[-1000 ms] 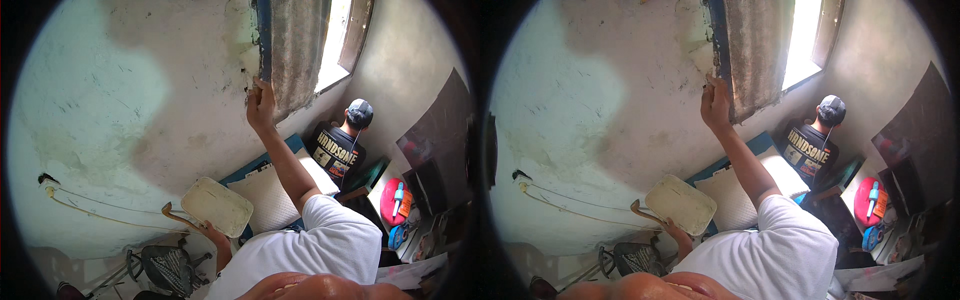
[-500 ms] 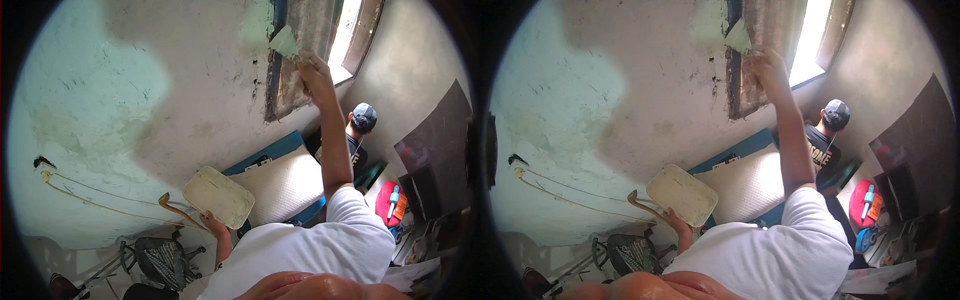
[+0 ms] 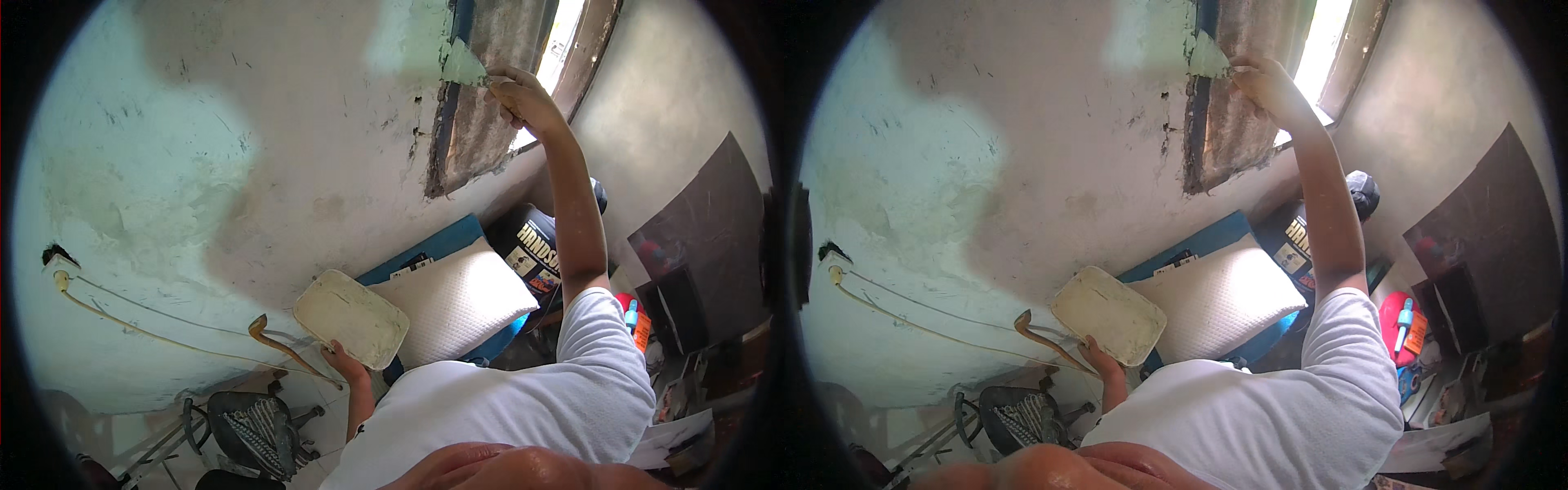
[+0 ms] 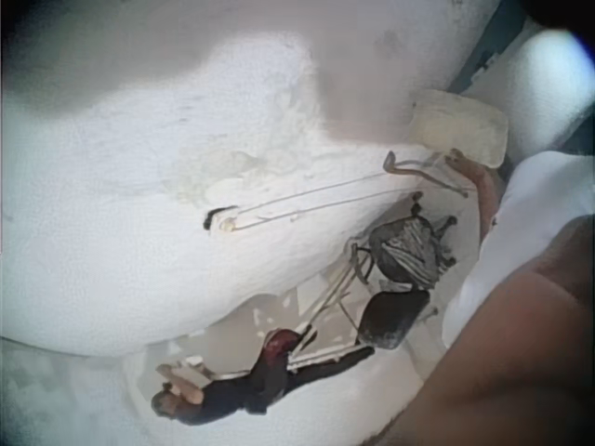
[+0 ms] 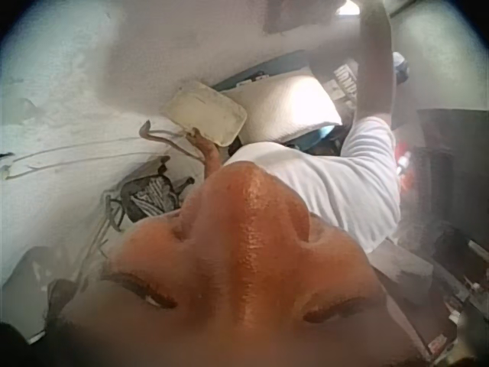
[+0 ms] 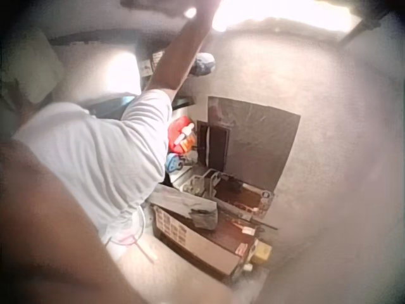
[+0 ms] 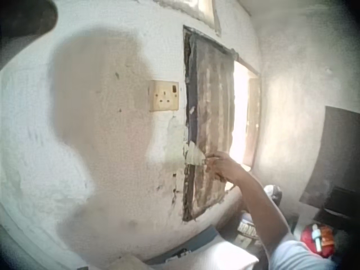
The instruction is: The person applies wall filler to a section of the wall near a window using a putty knife, holding a container of the filler material in the other hand.
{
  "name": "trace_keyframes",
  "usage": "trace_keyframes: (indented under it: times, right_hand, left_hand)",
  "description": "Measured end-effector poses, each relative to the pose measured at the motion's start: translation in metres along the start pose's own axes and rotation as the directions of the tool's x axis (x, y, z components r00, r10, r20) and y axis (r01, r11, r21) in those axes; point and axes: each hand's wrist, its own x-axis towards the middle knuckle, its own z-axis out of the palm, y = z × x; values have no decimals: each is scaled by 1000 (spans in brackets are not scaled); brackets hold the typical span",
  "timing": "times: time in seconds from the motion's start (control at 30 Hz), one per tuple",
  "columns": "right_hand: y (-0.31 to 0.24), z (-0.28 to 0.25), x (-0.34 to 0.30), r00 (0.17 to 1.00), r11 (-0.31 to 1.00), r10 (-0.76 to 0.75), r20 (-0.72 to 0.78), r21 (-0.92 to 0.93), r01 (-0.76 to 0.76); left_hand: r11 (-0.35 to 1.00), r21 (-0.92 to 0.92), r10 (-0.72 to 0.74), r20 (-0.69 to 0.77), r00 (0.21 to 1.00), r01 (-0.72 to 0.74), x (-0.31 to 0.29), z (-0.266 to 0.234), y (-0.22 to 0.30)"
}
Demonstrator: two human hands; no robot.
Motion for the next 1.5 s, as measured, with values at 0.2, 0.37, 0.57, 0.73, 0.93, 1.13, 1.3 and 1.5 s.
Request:
trace_keyframes:
  times: [0.2, 0.37, 0.57, 0.73, 0.93, 1.13, 1.3, 1.5]
  right_hand:
    - [-8, -3, 8, 999, 997, 30, 12, -71, -29]
    - [-37, -1, 19, 993, 986, 71, 99, -159, -55]
    - [-55, 33, 19, 990, 937, 101, 101, -345, -60]
    - [-54, 63, 9, 991, 904, 96, -95, -409, -126]
    - [-50, 60, 12, 966, 891, 115, -233, -406, -204]
    - [-38, 58, 36, 931, 896, 237, -277, -308, -319]
    - [-30, 89, 41, 932, 946, 143, -332, -231, -227]
    - [-19, 169, 61, 924, 935, -38, -381, -339, -101]
  left_hand:
    - [1000, 26, 15, -16, 1000, -14, 1, -2, 4]
    - [999, 3, -33, -31, 999, 33, -3, 2, 13]
    - [993, -69, -100, 8, 995, 100, -1, 1, 28]
    - [992, -67, -98, 77, 992, 103, 16, -32, 27]
    - [996, 22, -85, 87, 993, 83, 27, -64, 57]
    - [995, 2, -104, 93, 990, 104, 67, -124, 50]
    - [993, 43, -109, 65, 992, 107, 83, -134, 58]
    - [991, 37, -131, 80, 988, 128, 85, -137, 75]
